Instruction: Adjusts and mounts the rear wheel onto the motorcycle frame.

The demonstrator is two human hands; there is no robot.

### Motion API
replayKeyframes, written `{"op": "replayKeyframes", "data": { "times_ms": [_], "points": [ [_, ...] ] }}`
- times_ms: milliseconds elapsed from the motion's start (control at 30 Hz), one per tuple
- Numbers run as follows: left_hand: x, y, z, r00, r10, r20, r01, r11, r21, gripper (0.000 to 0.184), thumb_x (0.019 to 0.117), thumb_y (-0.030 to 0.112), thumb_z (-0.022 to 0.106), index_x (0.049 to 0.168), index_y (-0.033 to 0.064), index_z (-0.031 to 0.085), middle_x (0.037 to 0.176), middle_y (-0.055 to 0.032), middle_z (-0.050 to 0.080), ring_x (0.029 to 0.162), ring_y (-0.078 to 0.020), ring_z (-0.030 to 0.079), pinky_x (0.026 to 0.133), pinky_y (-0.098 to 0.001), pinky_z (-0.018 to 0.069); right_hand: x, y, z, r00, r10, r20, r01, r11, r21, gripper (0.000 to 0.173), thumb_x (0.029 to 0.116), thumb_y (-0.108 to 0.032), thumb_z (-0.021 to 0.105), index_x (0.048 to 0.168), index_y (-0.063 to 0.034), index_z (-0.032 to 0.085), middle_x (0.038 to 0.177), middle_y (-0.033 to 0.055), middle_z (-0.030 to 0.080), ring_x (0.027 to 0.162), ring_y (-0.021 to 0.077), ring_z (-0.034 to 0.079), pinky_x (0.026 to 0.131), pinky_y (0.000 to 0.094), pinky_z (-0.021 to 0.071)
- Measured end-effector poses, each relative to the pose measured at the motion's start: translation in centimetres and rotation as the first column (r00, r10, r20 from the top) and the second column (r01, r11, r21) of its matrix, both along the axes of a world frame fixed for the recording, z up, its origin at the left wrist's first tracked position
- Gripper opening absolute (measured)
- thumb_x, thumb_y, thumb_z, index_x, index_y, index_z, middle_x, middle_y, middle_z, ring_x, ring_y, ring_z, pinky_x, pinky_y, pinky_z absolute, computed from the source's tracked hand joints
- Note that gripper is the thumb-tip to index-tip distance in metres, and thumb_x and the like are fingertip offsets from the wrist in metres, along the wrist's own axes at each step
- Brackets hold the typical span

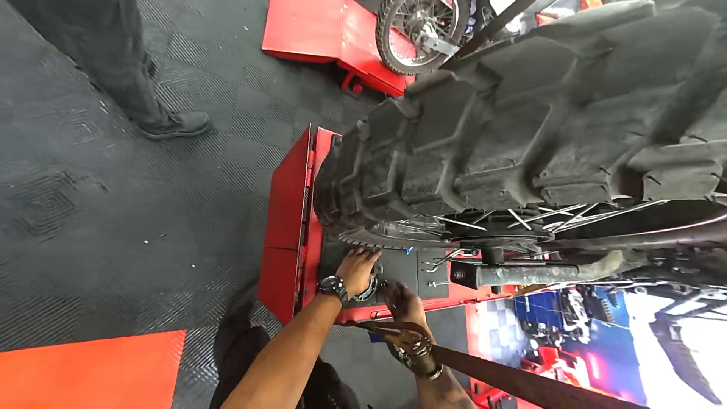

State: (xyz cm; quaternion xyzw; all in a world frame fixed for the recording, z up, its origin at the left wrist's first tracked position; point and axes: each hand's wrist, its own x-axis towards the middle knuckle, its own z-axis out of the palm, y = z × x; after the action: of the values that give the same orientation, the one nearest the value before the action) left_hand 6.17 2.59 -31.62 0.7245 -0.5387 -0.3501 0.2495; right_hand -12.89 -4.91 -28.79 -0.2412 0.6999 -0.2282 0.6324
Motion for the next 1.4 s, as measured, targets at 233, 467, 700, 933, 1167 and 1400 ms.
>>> {"op": "replayKeyframes", "data": {
  "times_ms": [233,467,700,933,1167,1400],
  "points": [
    [3.3,10.4,5.9,0.651,0.636,-0.415,-0.744,0.643,-0.182,0.047,0.0995,0.035,0.064,0.136,0.0048,0.061,0.125,-0.0154,0.068,0.114,-0.0279,0.067,0.099,-0.0515,0.0557,1.8,1.9,14.9,0.961,-0.011,0.275,0.122,0.912,-0.391,0.056,0.1094,-0.053,0.026,0.13,-0.008,0.052,0.107,0.0096,0.071,0.093,0.0237,0.072,0.08,0.0442,0.0602],
    [12.8,9.2,19.5,0.781,0.403,-0.478,-0.619,0.396,-0.678,0.132,0.0625,0.072,0.084,0.161,0.0097,0.022,0.166,-0.0171,0.027,0.152,-0.0318,0.031,0.122,-0.0517,0.0356,7.1,-3.2,22.7,0.885,-0.272,0.377,0.434,0.776,-0.458,0.079,0.0963,-0.08,0.019,0.13,-0.017,0.053,0.114,0.0061,0.065,0.105,0.0216,0.064,0.088,0.0507,0.0545],
    [15.6,6.6,19.3,0.801,0.481,-0.357,-0.558,0.383,-0.736,0.133,0.0548,0.07,0.087,0.155,0.0009,0.034,0.149,-0.0181,0.052,0.136,-0.0231,0.053,0.115,-0.0416,0.0457,8.9,-3.9,22.2,0.778,-0.385,0.497,0.605,0.675,-0.423,0.063,0.0991,-0.072,0.027,0.118,-0.0173,0.052,0.104,0.0054,0.062,0.096,0.0215,0.064,0.082,0.0529,0.0542],
    [14.5,6.0,18.9,0.762,0.516,-0.391,-0.569,0.246,-0.784,0.125,0.0593,0.077,0.08,0.151,0.0005,0.042,0.144,-0.019,0.056,0.133,-0.0261,0.056,0.111,-0.0453,0.0485,10.3,-3.7,22.7,0.774,-0.351,0.527,0.625,0.554,-0.55,0.053,0.1025,-0.058,0.031,0.123,-0.015,0.053,0.108,0.0097,0.063,0.097,0.0261,0.064,0.076,0.0585,0.0539],
    [15.3,5.7,19.4,0.777,0.511,-0.368,-0.542,0.243,-0.805,0.124,0.0593,0.076,0.081,0.149,-0.0003,0.043,0.145,-0.02,0.055,0.135,-0.0292,0.053,0.114,-0.0479,0.046,10.7,-4.2,22.8,0.785,-0.353,0.509,0.608,0.596,-0.525,0.057,0.1019,-0.062,0.028,0.126,-0.0167,0.052,0.112,0.0096,0.062,0.102,0.0261,0.063,0.08,0.0595,0.0529],
    [15.2,6.4,19.7,0.803,0.452,-0.388,-0.544,0.29,-0.788,0.123,0.058,0.07,0.086,0.152,0.0055,0.04,0.149,-0.0174,0.052,0.138,-0.0305,0.051,0.114,-0.0508,0.0454,6.0,0.4,20.8,0.783,0.056,0.62,0.247,0.886,-0.392,0.074,0.0973,-0.074,0.037,0.141,-0.0154,0.049,0.127,0.0141,0.066,0.114,0.0295,0.066,0.095,0.0532,0.0558]
  ]
}}
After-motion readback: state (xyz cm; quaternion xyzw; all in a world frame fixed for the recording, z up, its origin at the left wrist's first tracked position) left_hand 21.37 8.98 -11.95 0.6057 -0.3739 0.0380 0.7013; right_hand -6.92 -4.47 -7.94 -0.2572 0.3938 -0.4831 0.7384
